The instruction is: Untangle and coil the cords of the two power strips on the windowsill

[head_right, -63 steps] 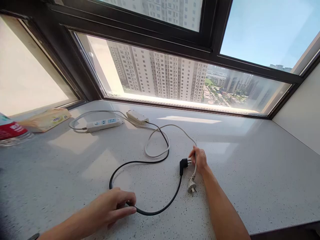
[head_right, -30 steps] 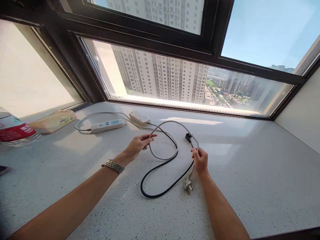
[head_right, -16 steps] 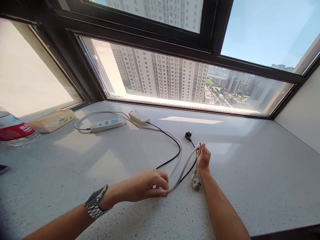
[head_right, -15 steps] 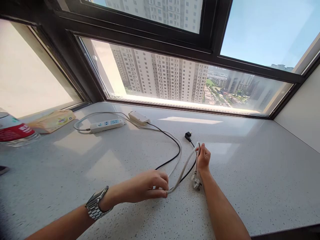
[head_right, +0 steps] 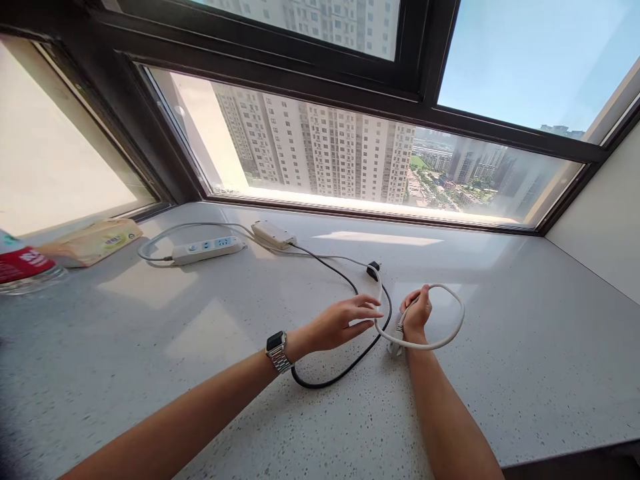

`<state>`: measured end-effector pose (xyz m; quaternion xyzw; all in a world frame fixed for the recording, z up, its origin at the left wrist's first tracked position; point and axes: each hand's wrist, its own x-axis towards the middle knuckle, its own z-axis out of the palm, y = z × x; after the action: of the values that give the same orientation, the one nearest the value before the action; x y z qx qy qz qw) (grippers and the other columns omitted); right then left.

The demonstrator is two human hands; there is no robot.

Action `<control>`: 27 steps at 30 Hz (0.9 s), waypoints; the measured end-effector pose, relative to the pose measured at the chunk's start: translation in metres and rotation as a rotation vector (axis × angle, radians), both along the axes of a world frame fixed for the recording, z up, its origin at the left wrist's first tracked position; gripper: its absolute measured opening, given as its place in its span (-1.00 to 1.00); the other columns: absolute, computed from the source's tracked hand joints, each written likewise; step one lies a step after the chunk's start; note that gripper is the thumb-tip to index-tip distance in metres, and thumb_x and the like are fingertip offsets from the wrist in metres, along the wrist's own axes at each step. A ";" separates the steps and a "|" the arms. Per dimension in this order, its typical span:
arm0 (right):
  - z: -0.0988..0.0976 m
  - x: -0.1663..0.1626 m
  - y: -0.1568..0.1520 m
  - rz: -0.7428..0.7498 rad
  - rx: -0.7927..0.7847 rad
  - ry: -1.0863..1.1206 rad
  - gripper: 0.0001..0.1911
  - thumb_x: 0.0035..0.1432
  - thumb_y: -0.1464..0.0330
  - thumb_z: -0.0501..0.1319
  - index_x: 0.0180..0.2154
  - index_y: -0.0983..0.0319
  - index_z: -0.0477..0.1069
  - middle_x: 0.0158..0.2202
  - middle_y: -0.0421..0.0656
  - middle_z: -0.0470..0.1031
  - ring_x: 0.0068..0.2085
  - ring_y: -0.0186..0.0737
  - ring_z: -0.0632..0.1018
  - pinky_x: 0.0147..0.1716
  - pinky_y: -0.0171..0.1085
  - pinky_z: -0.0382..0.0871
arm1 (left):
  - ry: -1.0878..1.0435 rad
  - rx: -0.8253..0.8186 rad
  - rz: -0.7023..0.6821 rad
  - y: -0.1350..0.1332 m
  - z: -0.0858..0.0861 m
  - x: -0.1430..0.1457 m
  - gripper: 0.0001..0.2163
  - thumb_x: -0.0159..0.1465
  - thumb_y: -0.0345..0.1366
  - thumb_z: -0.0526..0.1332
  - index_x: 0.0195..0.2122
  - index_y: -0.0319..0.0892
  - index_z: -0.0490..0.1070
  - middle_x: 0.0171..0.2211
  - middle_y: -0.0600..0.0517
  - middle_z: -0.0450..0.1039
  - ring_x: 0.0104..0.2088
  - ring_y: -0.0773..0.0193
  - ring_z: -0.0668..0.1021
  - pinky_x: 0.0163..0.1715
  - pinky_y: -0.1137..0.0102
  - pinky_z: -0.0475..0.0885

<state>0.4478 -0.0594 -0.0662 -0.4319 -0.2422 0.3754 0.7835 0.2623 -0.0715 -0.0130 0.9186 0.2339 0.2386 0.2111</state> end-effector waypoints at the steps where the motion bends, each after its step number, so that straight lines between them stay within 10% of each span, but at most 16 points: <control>1: 0.002 0.003 0.000 0.013 -0.009 0.061 -0.47 0.20 -0.02 -0.04 -0.66 0.17 0.05 -0.77 -0.36 0.04 -0.77 -0.43 0.13 -0.76 -0.37 -0.03 | -0.003 0.035 0.066 0.013 -0.001 -0.004 -0.70 0.32 -0.26 0.03 -0.01 -0.10 0.45 0.02 -0.09 0.40 -0.14 0.24 0.52 -0.12 0.37 0.41; 8: 0.017 0.015 -0.005 0.367 -0.140 0.291 -0.57 0.19 0.08 0.04 -0.59 0.20 0.16 -0.76 -0.36 0.12 -0.75 -0.45 0.18 -0.73 -0.41 0.03 | 0.426 0.122 0.732 0.101 -0.003 -0.062 -0.55 0.28 -0.05 0.01 0.11 -0.14 0.34 0.17 -0.16 0.28 0.19 -0.05 0.27 0.14 0.03 0.16; 13: 0.021 0.009 -0.018 0.644 -0.371 -0.276 -0.62 0.01 0.04 0.22 -0.44 0.24 0.34 -0.73 -0.35 0.24 -0.78 -0.49 0.08 -0.75 -0.39 -0.11 | 0.510 0.143 0.806 0.109 -0.010 -0.096 -0.58 0.27 -0.06 -0.05 -0.14 -0.23 0.48 -0.11 -0.21 0.46 -0.03 -0.01 0.43 -0.05 0.19 0.33; 19: 0.021 -0.006 -0.027 0.338 -0.581 -1.209 -0.75 -0.19 0.24 0.39 -0.51 0.23 0.40 -0.66 -0.25 0.34 -0.57 -0.30 0.37 -0.59 -0.36 0.07 | 0.469 0.226 1.013 0.097 -0.014 -0.125 -0.68 0.21 -0.17 0.02 -0.42 -0.24 0.49 -0.21 -0.25 0.44 -0.09 -0.09 0.42 -0.12 0.13 0.32; 27: 0.016 -0.018 -0.026 0.340 -0.625 -1.495 -0.49 0.09 0.15 0.21 -0.76 0.19 0.13 -0.71 -0.14 0.27 -0.62 -0.26 0.36 -0.60 -0.31 0.04 | 0.414 0.042 0.957 0.109 -0.026 -0.149 -0.63 0.16 -0.26 0.04 -0.05 -0.26 0.40 0.11 -0.26 0.30 0.07 -0.09 0.37 0.02 0.13 0.29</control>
<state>0.4295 -0.0851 -0.0504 -0.7231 -0.6457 0.1527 0.1920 0.1137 0.0375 -0.0392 0.7408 0.6596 0.1266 0.0092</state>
